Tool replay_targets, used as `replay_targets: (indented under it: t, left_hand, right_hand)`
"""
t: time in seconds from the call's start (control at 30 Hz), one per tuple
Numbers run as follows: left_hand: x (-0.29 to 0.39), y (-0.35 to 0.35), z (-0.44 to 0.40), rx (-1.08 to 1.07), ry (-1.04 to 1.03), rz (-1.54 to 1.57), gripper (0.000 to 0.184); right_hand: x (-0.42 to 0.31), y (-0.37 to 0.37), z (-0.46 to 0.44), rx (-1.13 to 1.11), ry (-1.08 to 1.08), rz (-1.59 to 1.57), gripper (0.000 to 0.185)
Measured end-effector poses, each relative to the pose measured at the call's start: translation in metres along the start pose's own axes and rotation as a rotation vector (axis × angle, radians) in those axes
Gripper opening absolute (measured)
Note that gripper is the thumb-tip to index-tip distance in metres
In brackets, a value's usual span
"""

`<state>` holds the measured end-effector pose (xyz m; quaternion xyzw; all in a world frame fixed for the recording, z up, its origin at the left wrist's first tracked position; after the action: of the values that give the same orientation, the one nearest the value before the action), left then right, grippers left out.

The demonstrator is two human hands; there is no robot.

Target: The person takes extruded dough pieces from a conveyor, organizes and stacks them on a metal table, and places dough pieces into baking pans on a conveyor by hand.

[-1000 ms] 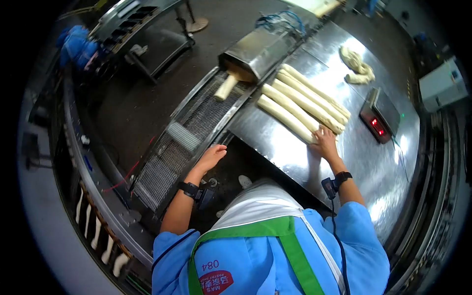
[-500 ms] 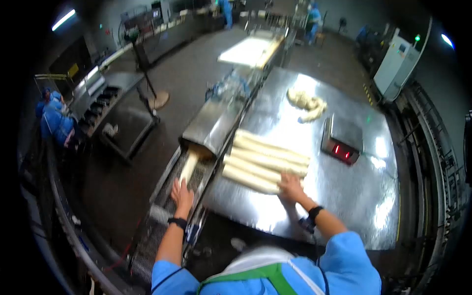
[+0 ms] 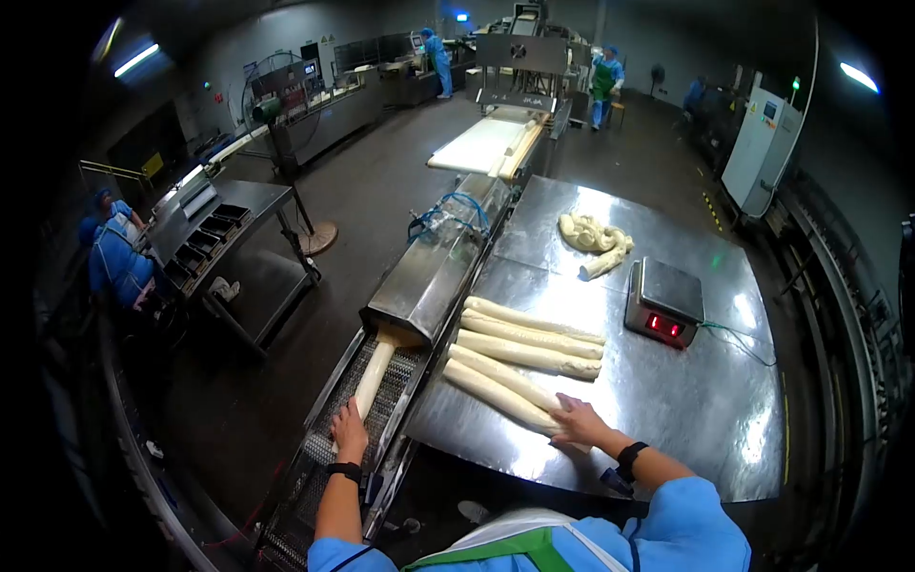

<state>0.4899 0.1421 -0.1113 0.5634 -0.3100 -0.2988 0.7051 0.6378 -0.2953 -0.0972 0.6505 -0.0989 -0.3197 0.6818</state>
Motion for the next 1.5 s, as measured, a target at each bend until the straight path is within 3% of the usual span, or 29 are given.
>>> replay_targets:
  t: [0.27, 0.33, 0.47, 0.53, 0.57, 0.6, 0.67, 0.7, 0.77, 0.8, 0.83, 1.0, 1.1, 1.17, 1.23, 1.33, 1.37, 1.5]
  left_hand:
    - [-0.03, 0.002, 0.038, -0.105, -0.05, -0.021, 0.062]
    - [-0.029, 0.0, 0.048, -0.062, 0.088, 0.041, 0.065]
    - [-0.041, -0.007, 0.051, 0.103, -0.035, 0.067, 0.046]
    - [-0.054, -0.007, 0.056, -0.019, -0.033, 0.201, 0.034]
    - [-0.062, -0.011, 0.069, -0.089, 0.023, 0.37, 0.035]
    - [-0.07, -0.02, 0.073, -0.127, -0.12, 0.534, 0.04]
    - [-0.049, 0.002, 0.119, -0.473, -0.147, 1.335, 0.036]
    - [-0.043, 0.006, 0.139, -0.535, -0.031, 1.493, 0.034]
    - [-0.024, 0.011, 0.176, -0.533, -0.035, 1.777, 0.039]
    - [-0.019, 0.006, 0.188, -0.435, 0.017, 1.887, 0.04]
    - [-0.013, 0.019, 0.206, -0.436, -0.173, 2.056, 0.038]
    - [-0.03, 0.069, 0.283, 0.059, -0.083, 2.163, 0.035]
    - [-0.058, 0.1, 0.336, 0.542, 0.112, 2.224, 0.036]
    - [-0.085, 0.123, 0.375, 0.894, -0.077, 2.089, 0.031]
    - [-0.115, 0.151, 0.42, 1.253, 0.043, 1.846, 0.031]
    - [-0.177, 0.167, 0.475, 1.578, -0.044, 1.539, 0.034]
    - [-0.193, 0.17, 0.491, 1.635, 0.037, 1.431, 0.035]
    - [-0.269, 0.127, 0.534, 1.789, 0.297, 1.491, 0.037]
  right_hand:
    - [0.003, 0.002, 0.002, -0.011, -0.171, 0.094, 0.048]
    - [0.005, 0.004, -0.004, 0.044, -0.168, 0.132, 0.044]
    - [0.006, 0.002, -0.01, 0.024, -0.167, 0.131, 0.046]
    - [0.007, 0.0, -0.003, -0.1, -0.127, 0.098, 0.058]
    - [0.016, -0.011, -0.001, -0.134, -0.115, 0.091, 0.062]
    - [0.02, -0.017, 0.004, -0.14, -0.137, 0.05, 0.066]
    - [0.024, -0.027, 0.015, -0.189, -0.247, 0.032, 0.063]
    - [0.029, -0.036, 0.023, -0.091, -0.203, 0.041, 0.062]
    - [0.061, -0.06, 0.046, -0.037, -0.128, 0.185, 0.064]
    - [0.068, -0.06, 0.052, -0.079, -0.155, 0.182, 0.065]
    - [0.071, -0.056, 0.054, -0.136, -0.181, 0.124, 0.068]
    - [0.106, -0.058, 0.061, -0.193, -0.193, 0.148, 0.073]
    - [0.134, -0.061, 0.058, -0.196, -0.239, -0.017, 0.074]
    - [0.125, -0.05, 0.055, -0.335, -0.313, 0.091, 0.071]
    - [0.1, -0.036, 0.059, -0.4, -0.343, 0.13, 0.063]
    - [0.06, -0.015, 0.064, -0.417, -0.263, -0.082, 0.06]
    - [0.044, -0.006, 0.066, -0.423, -0.238, -0.153, 0.059]
    - [-0.042, 0.035, 0.06, -0.447, -0.106, -0.379, 0.055]
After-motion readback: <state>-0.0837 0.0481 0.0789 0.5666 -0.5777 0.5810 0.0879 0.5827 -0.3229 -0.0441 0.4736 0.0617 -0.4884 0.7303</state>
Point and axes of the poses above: each hand's wrist, its own z-axis away from the middle knuckle, its own y-axis out of the back of the hand, x = y × z, the point moved 3 cm from there along -z, towards the middle knuckle, and after that the axes turned 11 degrees about -x, right-handed, at the moved point
